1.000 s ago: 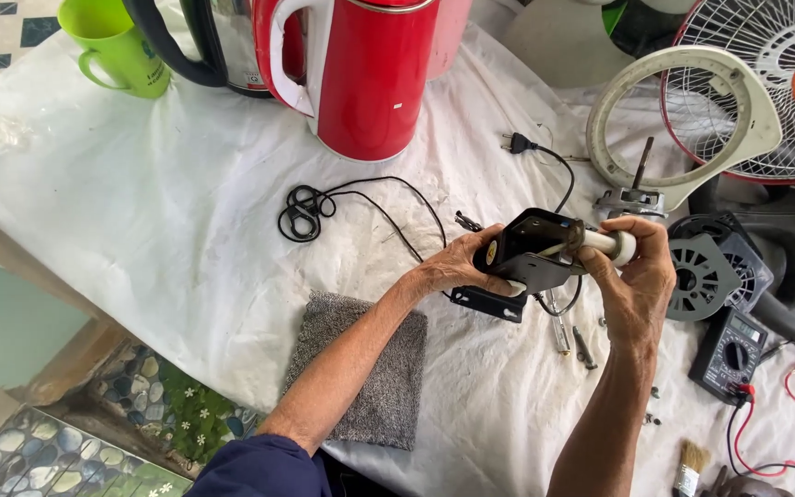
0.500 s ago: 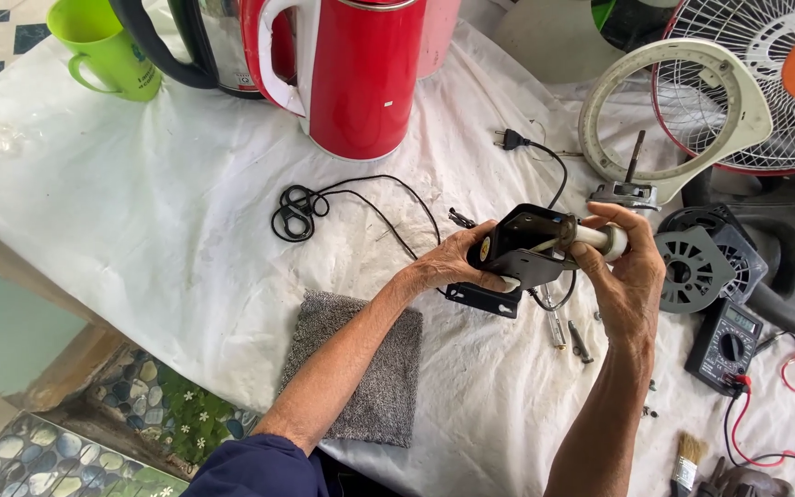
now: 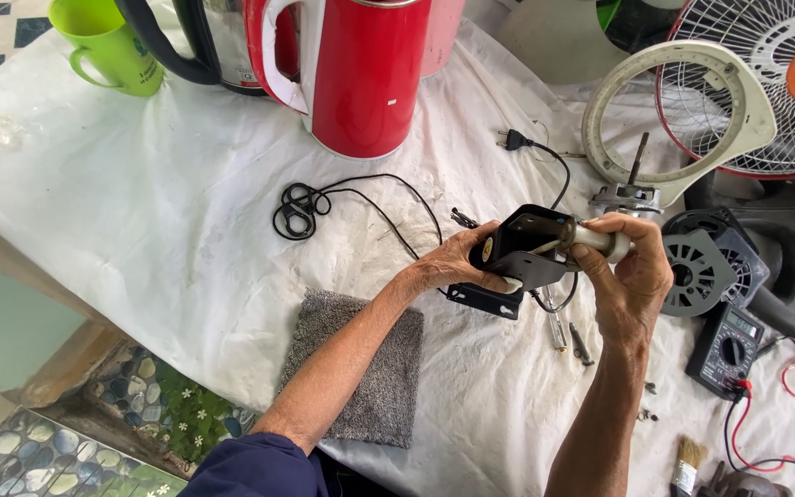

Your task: The person assembles a small electric motor onto a black metal bracket. They insert the motor, align it, and then use a screwdriver to tighten screws, securing the motor in place. The person also handles a white plastic component and various small screws during the process.

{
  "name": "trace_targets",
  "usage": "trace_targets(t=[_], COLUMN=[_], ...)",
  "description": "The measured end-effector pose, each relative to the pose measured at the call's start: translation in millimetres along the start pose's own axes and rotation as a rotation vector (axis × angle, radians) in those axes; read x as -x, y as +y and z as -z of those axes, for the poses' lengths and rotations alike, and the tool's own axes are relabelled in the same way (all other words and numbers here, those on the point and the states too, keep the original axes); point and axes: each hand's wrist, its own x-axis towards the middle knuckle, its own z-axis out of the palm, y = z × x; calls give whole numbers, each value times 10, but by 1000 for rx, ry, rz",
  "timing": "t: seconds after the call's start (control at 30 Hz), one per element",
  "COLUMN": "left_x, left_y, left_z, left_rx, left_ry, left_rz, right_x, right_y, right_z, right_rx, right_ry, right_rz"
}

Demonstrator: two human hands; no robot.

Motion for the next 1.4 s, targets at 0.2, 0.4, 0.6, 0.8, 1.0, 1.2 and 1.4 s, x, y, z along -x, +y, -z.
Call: trace_targets(t=[0.2, 0.4, 0.6, 0.8, 1.0, 1.2, 1.4], left_x=[11, 7, -1, -14, 1, 6, 8], left_y=[72, 104, -25, 77, 11, -1, 4], left_z=[25, -1, -3, -2, 11, -23, -14], left_rx=[-34, -26, -23, -39, -11, -22, -20], left_ry=[-17, -9, -2, -2, -9, 14, 21], left_rz=[-10, -15, -13, -7, -11, -11, -1], right_x=[-1, 8, 4, 1, -15, 5, 11], right_y=[-7, 79, 63, 71, 12, 36, 149], right_z=[1, 56, 13, -7, -44, -34, -5], right_rx=[-3, -69, -51, -59, -91, -86, -166], right_ry=[23, 48, 30, 25, 23, 47, 72], right_rz=[-1, -29, -22, -5, -2, -10, -34])
